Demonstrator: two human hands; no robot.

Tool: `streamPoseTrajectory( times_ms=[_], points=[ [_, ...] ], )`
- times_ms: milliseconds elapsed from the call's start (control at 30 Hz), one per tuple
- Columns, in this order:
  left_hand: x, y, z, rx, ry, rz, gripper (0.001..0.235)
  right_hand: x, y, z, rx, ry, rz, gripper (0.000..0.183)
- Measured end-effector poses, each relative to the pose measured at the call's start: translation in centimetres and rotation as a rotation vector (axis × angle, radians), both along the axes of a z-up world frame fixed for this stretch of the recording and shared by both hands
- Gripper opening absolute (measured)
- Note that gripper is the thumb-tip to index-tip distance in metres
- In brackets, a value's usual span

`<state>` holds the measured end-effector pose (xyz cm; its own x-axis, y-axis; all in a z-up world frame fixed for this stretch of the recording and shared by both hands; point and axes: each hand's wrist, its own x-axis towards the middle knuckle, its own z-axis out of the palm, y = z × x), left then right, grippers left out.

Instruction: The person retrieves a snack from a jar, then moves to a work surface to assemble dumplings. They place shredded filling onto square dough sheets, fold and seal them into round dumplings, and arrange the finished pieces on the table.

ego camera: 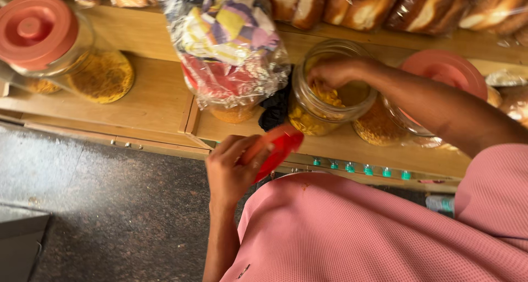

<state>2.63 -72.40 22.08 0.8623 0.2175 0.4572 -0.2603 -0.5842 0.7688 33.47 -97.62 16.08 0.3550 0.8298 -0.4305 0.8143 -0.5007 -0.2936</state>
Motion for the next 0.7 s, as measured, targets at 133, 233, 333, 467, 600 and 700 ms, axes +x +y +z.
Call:
streamPoseTrajectory(
  times_ms=[133,233,333,467,600,700],
  points=[
    [0.2,-0.5,1.0,-0.042,-0.183,0.106,0.031,-2.5,-3.3,5.4,0.346,-0.089,-0.218,0.032],
    [1.1,-1.8,1.9,-0.065,-0.368,0.131,0.031,-6.0,-5.8,8.0,0.533,-0.016,-0.502,0.027],
    [3.1,-3.5,2.7,0.032,-0.526,0.065,0.034,-9.1,-7.6,8.9,0.864,0.18,-0.689,0.022],
    [7.2,-5.7,3.4,0.135,-0.621,-0.048,0.036,-11.3,-8.7,7.7,1.147,0.22,-0.769,0.022],
    [9.9,-7.1,3.7,0.098,-0.62,-0.03,0.034,-12.3,-9.9,5.8,1.303,0.285,-0.95,0.018],
    [11.6,-8.2,3.6,0.129,-0.662,-0.002,0.036,-13.7,-11.3,5.0,1.398,0.276,-0.997,0.021]
  ],
)
